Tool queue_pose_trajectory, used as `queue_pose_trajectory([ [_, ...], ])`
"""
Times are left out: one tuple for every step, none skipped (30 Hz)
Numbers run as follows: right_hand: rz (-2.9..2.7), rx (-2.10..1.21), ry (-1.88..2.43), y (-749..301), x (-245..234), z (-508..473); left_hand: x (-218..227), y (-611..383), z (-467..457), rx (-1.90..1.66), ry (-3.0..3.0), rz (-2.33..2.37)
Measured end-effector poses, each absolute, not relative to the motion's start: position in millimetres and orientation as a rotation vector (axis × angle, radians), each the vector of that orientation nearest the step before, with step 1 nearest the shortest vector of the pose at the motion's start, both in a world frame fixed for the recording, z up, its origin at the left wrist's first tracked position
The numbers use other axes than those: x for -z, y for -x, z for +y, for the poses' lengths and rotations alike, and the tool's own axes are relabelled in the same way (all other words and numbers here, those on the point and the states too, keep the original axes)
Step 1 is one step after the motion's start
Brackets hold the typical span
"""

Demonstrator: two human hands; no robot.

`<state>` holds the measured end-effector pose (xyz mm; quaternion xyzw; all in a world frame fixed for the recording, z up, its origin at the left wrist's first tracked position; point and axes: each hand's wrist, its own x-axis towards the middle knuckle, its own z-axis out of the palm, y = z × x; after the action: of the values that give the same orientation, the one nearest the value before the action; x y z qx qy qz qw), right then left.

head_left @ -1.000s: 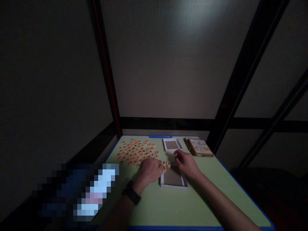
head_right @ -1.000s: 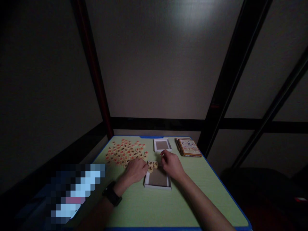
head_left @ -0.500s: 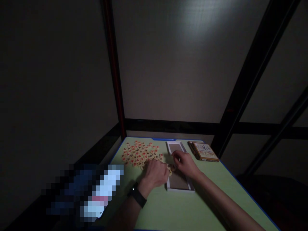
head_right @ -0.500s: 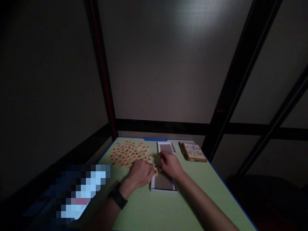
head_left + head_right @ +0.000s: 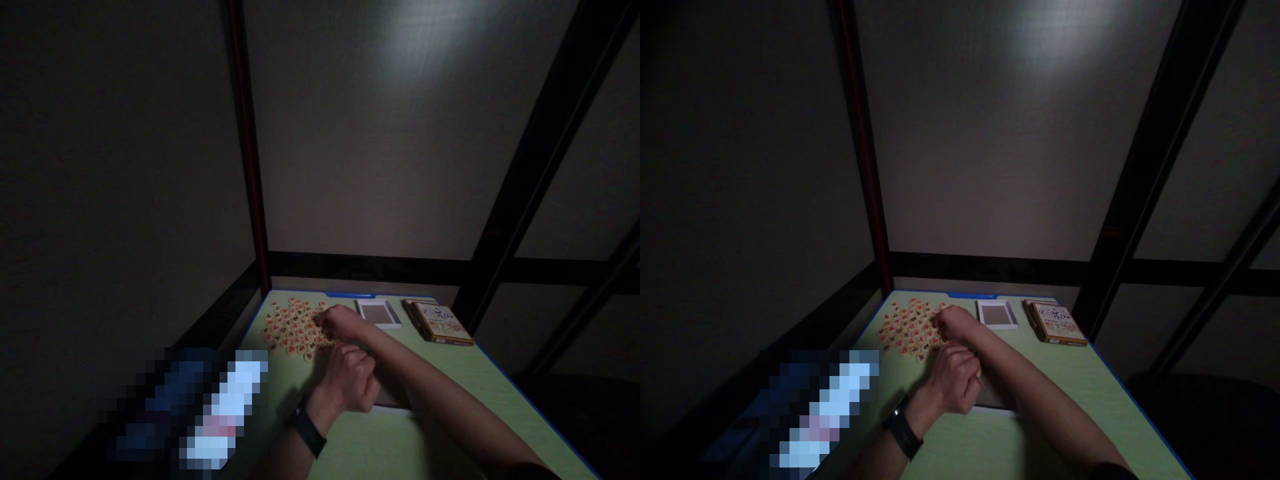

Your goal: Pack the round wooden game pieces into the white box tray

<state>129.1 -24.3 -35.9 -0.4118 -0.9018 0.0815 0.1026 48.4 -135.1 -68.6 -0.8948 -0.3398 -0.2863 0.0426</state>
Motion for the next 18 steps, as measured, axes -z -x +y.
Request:
queue_pose_trajectory([
  [-2.71,-0.226,1.237,-125,35,-22,71,-49,-134,0.931,2.706,-1.009],
  [-2.756,-0.212,1.26,-122,35,-21,73,-50,-133,0.982,2.674,-0.984],
  [-2.789,-0.2,1.279,-119,34,-21,75,-50,-132,1.027,2.645,-0.964],
  [-2.815,-0.188,1.292,-117,33,-21,75,-51,-131,1.064,2.621,-0.948],
  [-2.837,-0.179,1.298,-116,32,-21,76,-51,-131,1.097,2.598,-0.939],
  [-2.853,-0.17,1.299,-115,31,-22,76,-51,-131,1.121,2.582,-0.932],
  [-2.864,-0.162,1.296,-114,29,-23,75,-50,-130,1.139,2.57,-0.927],
  [-2.868,-0.154,1.293,-114,27,-24,75,-50,-130,1.153,2.56,-0.927],
  [-2.863,-0.145,1.292,-115,25,-24,74,-50,-131,1.166,2.547,-0.935],
  [-2.849,-0.134,1.293,-115,24,-24,73,-49,-131,1.184,2.524,-0.954],
  [-2.83,-0.124,1.292,-115,22,-24,72,-49,-131,1.207,2.489,-0.987],
  [-2.813,-0.116,1.287,-115,22,-23,72,-48,-131,1.232,2.449,-1.026],
  [-2.799,-0.114,1.277,-114,22,-22,71,-48,-132,1.258,2.404,-1.068],
  [-2.793,-0.117,1.263,-114,23,-20,70,-47,-131,1.279,2.364,-1.107],
  [-2.795,-0.127,1.246,-113,26,-19,70,-47,-131,1.293,2.332,-1.139],
  [-2.804,-0.142,1.229,-112,28,-17,69,-46,-130,1.301,2.31,-1.164],
  [-2.815,-0.157,1.214,-111,32,-16,69,-45,-129,1.304,2.297,-1.185],
  [-2.826,-0.172,1.204,-110,35,-15,69,-44,-128,1.304,2.288,-1.207],
])
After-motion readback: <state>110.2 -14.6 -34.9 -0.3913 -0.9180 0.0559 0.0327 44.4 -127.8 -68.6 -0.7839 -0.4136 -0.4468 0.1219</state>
